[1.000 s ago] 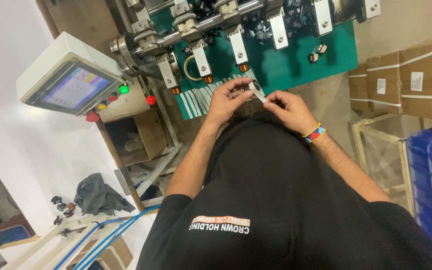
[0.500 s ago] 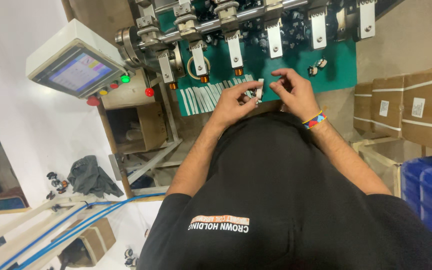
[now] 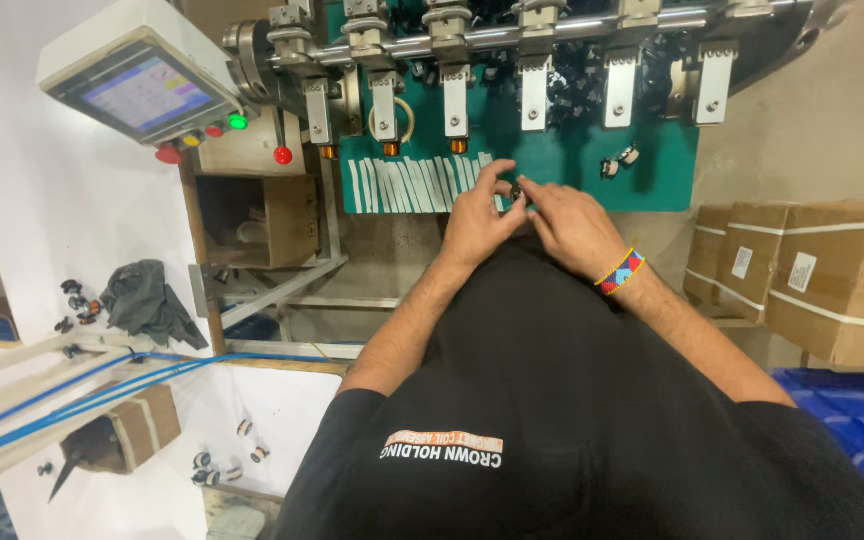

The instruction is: The person operates a small benchtop winding machine. They press buttons on the control panel, place small black spool components onto the machine's stations, trim thread with scissors, and remove finished parts onto the work surface.

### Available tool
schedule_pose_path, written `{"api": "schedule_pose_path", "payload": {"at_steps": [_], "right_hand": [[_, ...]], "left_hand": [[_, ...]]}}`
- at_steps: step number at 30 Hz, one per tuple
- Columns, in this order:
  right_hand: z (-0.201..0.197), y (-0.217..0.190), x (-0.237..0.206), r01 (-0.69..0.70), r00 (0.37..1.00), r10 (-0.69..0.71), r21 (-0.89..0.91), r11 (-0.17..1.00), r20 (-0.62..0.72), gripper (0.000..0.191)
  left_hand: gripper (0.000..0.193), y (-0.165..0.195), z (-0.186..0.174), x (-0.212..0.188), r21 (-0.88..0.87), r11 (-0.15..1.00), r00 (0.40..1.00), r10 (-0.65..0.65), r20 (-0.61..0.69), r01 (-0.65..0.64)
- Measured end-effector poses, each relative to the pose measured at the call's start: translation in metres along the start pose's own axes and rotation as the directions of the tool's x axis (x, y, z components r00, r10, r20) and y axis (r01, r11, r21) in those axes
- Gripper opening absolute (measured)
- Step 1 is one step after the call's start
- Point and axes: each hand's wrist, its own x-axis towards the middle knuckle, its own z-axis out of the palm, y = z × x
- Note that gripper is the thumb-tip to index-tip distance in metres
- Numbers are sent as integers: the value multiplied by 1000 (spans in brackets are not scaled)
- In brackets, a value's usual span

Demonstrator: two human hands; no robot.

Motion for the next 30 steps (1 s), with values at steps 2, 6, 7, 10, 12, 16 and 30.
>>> {"api": "schedule_pose_path", "payload": {"at_steps": [2, 6, 7, 10, 12, 16, 30], "right_hand": [[6, 8, -9, 13, 998, -16, 44, 999, 65, 51], [33, 67, -14, -90, 977, 109, -111, 990, 184, 26], [42, 88, -14, -153, 950, 197, -188, 970, 244, 23], [63, 150, -17, -242, 892, 359, -379, 893, 276, 19], [69, 175, -23, -272, 895, 395, -446, 853, 209, 23], [73, 175, -21, -308, 934, 353, -389, 868, 50, 36], [118, 29, 49, -227, 973, 198, 355, 907, 116, 39]], "left_hand": [[56, -7, 6, -2, -90, 978, 981, -183, 67, 189], [45, -16, 2, 1, -39, 989, 988, -141, 63, 143], [41, -16, -3, 6, 58, 998, 1000, 8, -15, -8], [42, -14, -29, 30, -197, 973, 956, -166, -242, 118], [46, -11, -47, 49, -351, 927, 941, -226, -251, 129], [42, -10, -71, 74, -558, 794, 958, -286, 6, 240], [15, -105, -106, 3, 126, 985, 871, -39, -489, 115]]}}
